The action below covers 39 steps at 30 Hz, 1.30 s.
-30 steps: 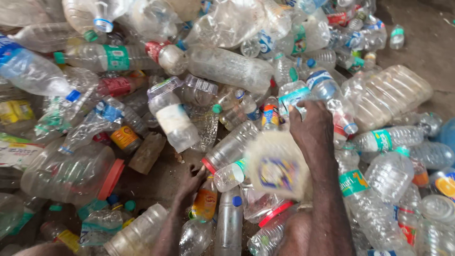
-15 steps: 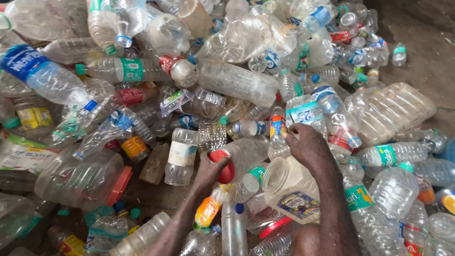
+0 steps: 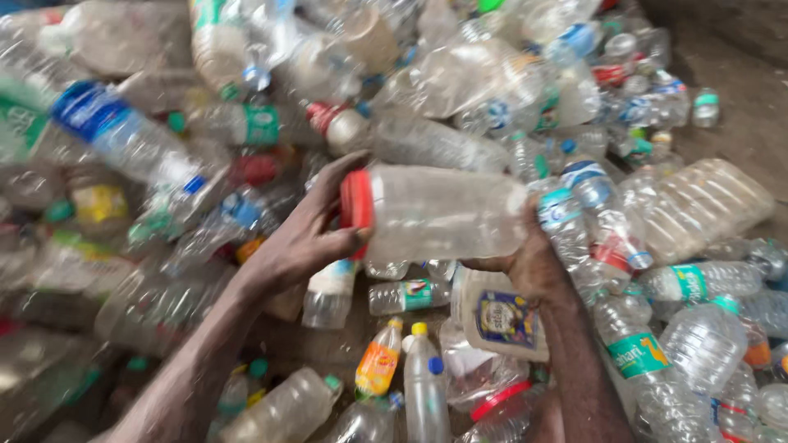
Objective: The person sits on the floor and sorts through a large pile of empty plastic bottles. They pick up bottles one by one, inspect them, and place them back into the pile or aside.
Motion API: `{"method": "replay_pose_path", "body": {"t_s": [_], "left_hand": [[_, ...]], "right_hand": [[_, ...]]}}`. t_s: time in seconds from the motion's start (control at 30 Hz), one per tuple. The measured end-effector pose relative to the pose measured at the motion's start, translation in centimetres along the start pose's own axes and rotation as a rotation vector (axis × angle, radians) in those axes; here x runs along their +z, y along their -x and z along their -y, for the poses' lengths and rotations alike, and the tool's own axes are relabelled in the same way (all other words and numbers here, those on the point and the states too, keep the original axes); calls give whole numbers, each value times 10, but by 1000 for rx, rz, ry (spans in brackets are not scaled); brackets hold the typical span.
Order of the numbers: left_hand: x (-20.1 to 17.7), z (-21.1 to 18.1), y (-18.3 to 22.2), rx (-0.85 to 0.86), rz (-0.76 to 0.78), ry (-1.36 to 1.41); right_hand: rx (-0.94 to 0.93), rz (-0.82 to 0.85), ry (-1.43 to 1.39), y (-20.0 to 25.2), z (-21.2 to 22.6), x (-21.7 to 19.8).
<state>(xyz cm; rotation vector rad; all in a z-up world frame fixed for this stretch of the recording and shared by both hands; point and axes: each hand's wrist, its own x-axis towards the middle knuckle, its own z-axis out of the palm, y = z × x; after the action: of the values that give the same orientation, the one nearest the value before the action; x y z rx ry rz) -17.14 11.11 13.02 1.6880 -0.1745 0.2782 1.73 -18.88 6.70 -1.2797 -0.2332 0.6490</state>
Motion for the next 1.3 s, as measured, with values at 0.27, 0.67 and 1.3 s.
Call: {"method": "replay_pose_path", "body": {"t_s": [0.27, 0.67, 1.3], "left_hand": [[15, -17, -2, 321, -330, -436], [-7, 5, -36, -555, -216, 794], [-13, -18, -20, -154, -61, 494]], "right_hand": [[-292, -38, -265, 17, 13, 46], [-1220, -100, 912, 78, 53, 78], [-162, 24, 79, 9, 10, 0]]}}
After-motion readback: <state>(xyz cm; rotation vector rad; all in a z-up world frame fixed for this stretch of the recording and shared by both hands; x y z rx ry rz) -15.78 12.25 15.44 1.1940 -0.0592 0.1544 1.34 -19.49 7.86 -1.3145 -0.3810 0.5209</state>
